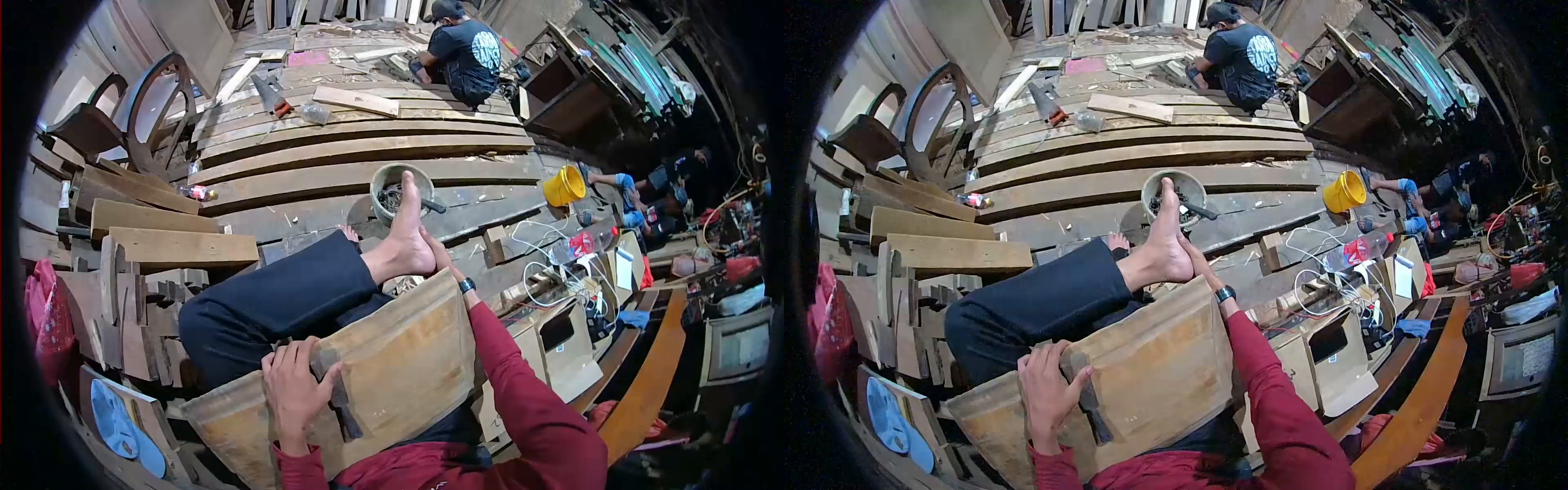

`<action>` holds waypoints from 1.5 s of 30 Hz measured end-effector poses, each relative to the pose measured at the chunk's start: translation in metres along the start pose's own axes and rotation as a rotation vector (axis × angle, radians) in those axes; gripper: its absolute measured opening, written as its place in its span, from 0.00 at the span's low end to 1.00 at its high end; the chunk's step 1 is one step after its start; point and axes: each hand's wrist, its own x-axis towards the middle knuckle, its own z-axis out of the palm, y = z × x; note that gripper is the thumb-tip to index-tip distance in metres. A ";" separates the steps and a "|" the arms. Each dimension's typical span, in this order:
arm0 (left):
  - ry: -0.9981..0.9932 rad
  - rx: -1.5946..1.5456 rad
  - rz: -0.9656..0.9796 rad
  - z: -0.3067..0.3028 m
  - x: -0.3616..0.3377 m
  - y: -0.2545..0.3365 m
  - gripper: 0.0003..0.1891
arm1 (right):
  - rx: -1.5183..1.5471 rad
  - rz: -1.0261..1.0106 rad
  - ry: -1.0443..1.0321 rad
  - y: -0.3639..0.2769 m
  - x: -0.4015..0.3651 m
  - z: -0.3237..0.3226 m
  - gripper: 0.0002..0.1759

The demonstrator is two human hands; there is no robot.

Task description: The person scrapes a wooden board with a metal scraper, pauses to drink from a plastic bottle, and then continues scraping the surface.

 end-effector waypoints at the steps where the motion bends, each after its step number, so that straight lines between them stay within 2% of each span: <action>1: 0.007 -0.004 0.007 0.001 0.000 0.000 0.29 | 0.003 -0.003 0.002 0.001 -0.003 0.000 0.30; 19: -0.020 -0.007 -0.001 -0.001 0.001 0.001 0.31 | 0.044 -0.035 0.009 0.009 -0.018 0.010 0.32; 20: -0.017 -0.010 0.004 0.001 0.000 0.000 0.31 | 0.082 -0.033 0.067 0.011 -0.018 0.012 0.27; 45: 0.015 -0.039 0.002 -0.001 -0.002 -0.002 0.29 | -0.130 -0.021 0.085 0.010 -0.048 0.003 0.18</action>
